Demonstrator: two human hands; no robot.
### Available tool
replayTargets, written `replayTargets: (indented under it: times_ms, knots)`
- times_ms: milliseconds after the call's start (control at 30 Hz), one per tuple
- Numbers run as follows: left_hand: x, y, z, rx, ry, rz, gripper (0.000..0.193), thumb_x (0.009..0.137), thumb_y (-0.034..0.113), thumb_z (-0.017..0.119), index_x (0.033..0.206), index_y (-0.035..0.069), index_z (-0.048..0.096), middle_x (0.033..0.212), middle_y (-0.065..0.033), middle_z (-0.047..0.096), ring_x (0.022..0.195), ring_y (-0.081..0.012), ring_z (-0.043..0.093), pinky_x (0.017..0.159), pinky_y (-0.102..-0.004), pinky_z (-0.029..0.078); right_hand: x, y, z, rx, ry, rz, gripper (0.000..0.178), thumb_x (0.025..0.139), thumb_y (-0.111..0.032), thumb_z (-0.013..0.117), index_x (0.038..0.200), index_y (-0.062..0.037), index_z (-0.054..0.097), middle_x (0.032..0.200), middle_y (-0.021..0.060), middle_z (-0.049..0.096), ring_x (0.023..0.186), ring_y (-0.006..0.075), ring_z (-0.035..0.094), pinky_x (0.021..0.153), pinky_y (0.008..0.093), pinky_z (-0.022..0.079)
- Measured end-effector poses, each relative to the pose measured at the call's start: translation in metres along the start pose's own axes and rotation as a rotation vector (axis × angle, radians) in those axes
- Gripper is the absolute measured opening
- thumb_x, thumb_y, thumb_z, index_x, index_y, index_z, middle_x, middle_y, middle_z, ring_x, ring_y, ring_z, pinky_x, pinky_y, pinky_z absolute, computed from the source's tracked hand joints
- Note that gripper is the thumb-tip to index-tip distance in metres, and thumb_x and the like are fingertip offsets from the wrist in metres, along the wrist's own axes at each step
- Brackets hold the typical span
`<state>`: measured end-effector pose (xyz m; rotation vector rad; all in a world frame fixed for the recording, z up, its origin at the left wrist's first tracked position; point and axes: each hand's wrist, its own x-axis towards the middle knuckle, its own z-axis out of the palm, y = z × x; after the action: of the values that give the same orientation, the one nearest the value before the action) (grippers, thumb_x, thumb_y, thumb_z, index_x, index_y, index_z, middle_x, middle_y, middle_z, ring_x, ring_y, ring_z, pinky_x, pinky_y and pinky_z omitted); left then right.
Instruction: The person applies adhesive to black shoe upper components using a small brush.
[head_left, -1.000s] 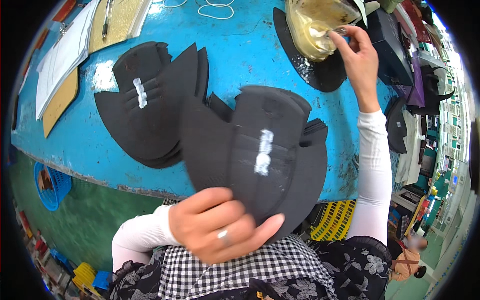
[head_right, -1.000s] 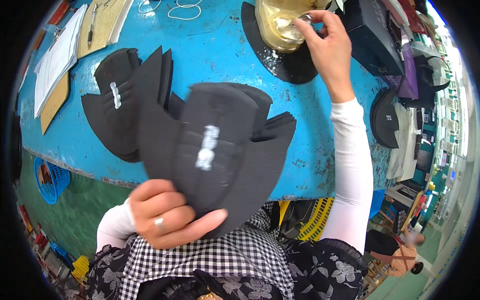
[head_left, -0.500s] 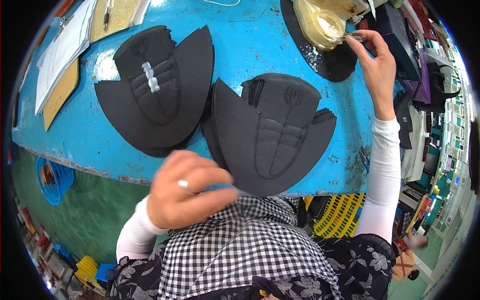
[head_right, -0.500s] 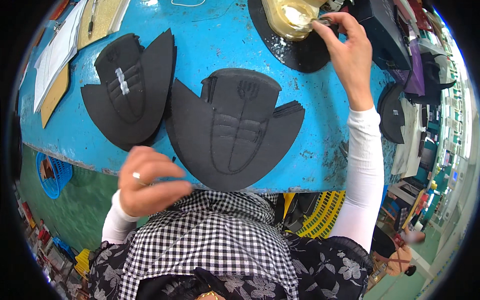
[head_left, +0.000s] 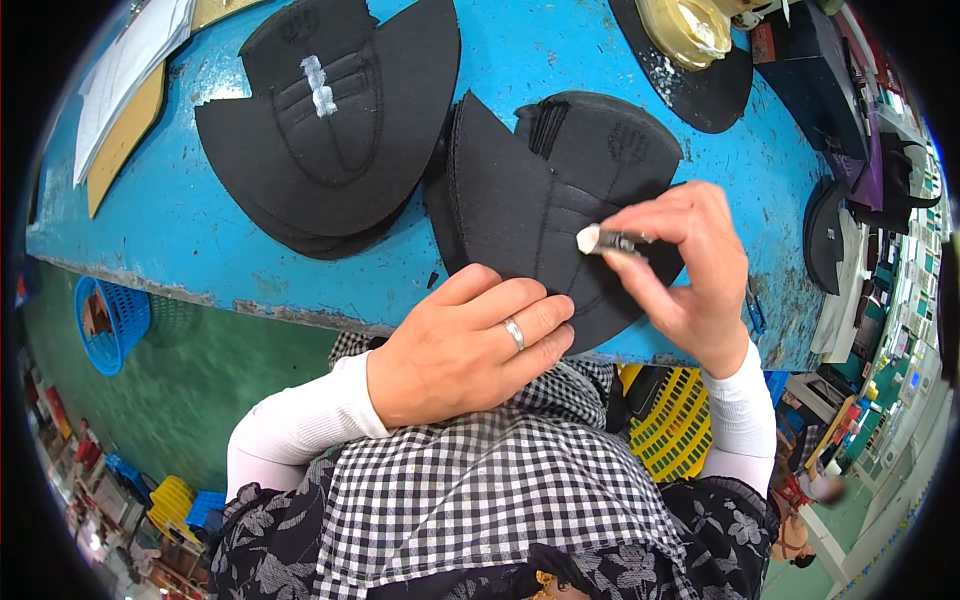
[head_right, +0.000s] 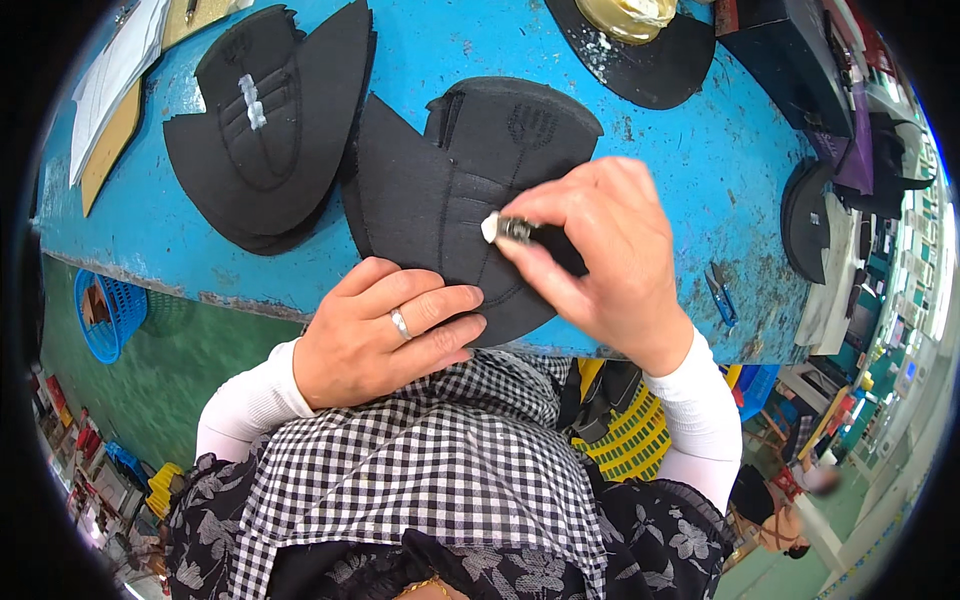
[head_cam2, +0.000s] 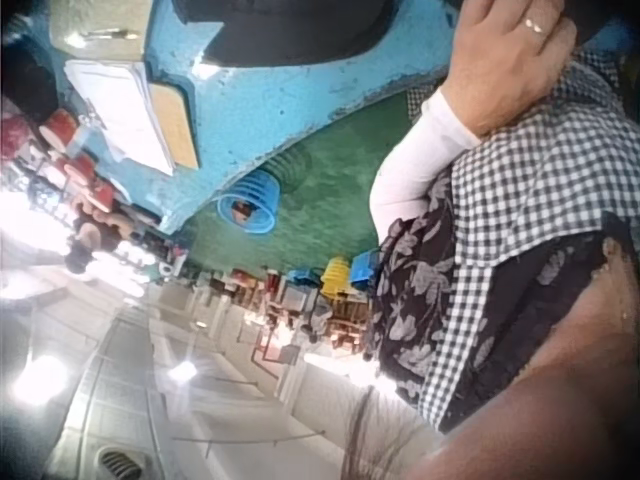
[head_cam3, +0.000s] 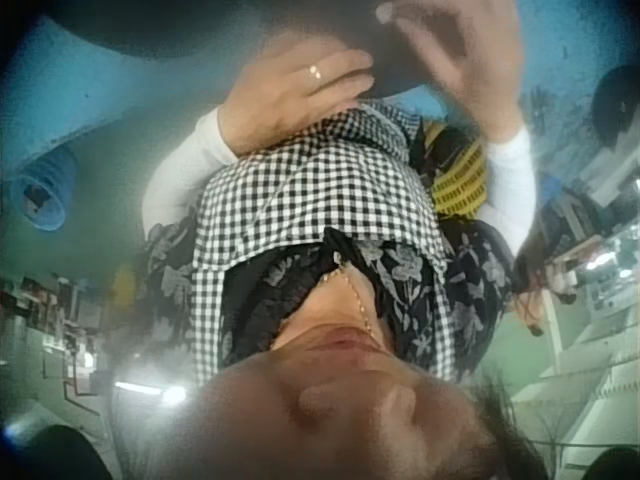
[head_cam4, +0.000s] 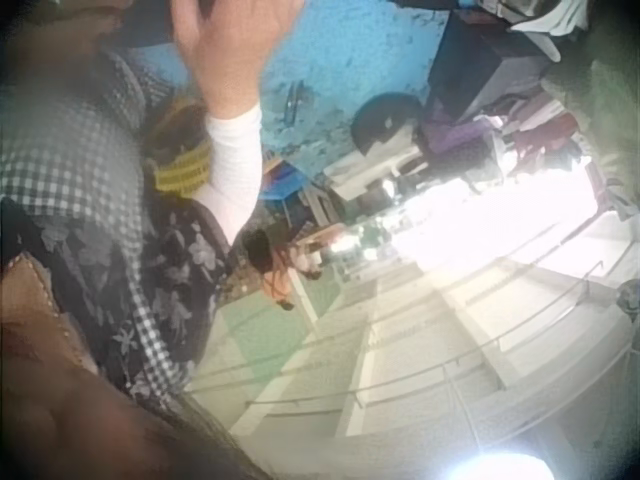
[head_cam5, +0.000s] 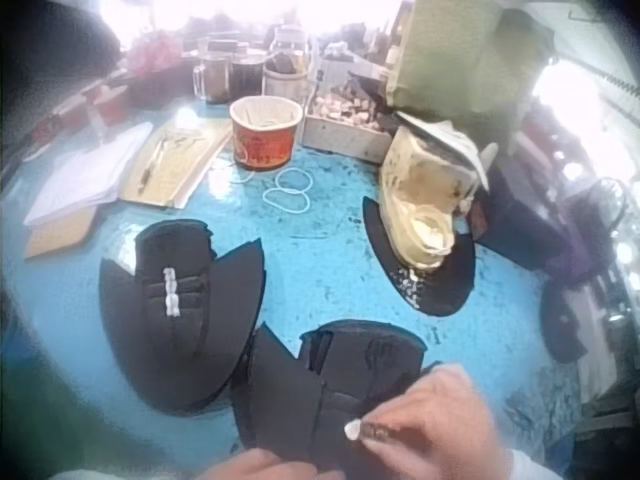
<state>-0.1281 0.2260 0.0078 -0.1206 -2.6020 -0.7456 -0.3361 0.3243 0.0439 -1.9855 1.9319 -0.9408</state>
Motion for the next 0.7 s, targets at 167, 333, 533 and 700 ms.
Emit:
replayTargets:
  times_ms: [167,333,533,700]
  knots:
    - [0.003,0.004,-0.004,0.000,-0.002,-0.013,0.027,0.072,0.023,0.071,0.094,0.009,0.066,0.109,-0.0038,0.062,0.089,-0.0179,0.059,0.068,-0.0302,0.045,0.014,0.014,0.001,-0.228,0.194,-0.086,0.026,0.065,-0.004,0.076,0.086,-0.0091,0.062,0.081,0.0001,0.065,0.072,0.0195,0.056,0.069,0.0323,0.040]
    - [0.006,0.006,-0.007,0.011,-0.022,-0.019,0.026,0.073,0.023,0.070,0.093,0.007,0.066,0.106,-0.0055,0.063,0.089,-0.0184,0.059,0.068,-0.0305,0.045,0.009,0.003,0.001,-0.178,0.169,-0.090,0.026,0.065,-0.003,0.076,0.085,-0.0086,0.061,0.082,0.0006,0.065,0.071,0.0194,0.056,0.069,0.0326,0.040]
    - [0.011,0.009,-0.010,0.019,-0.045,-0.006,0.026,0.072,0.021,0.067,0.093,0.005,0.066,0.105,-0.0087,0.064,0.088,-0.0200,0.060,0.068,-0.0300,0.046,-0.005,-0.010,-0.005,-0.009,0.088,0.045,0.025,0.066,-0.004,0.077,0.087,-0.0082,0.063,0.080,0.0023,0.063,0.071,0.0196,0.056,0.069,0.0303,0.043]
    - [0.021,0.009,-0.009,0.087,-0.052,0.029,0.031,0.064,0.015,0.062,0.094,0.005,0.067,0.082,-0.0032,0.058,0.072,-0.0160,0.055,0.061,-0.0276,0.044,-0.006,0.002,-0.018,0.352,0.383,0.241,0.020,0.083,-0.001,0.065,0.100,-0.0012,0.055,0.092,0.0090,0.064,0.081,0.0128,0.059,0.070,0.0247,0.048]
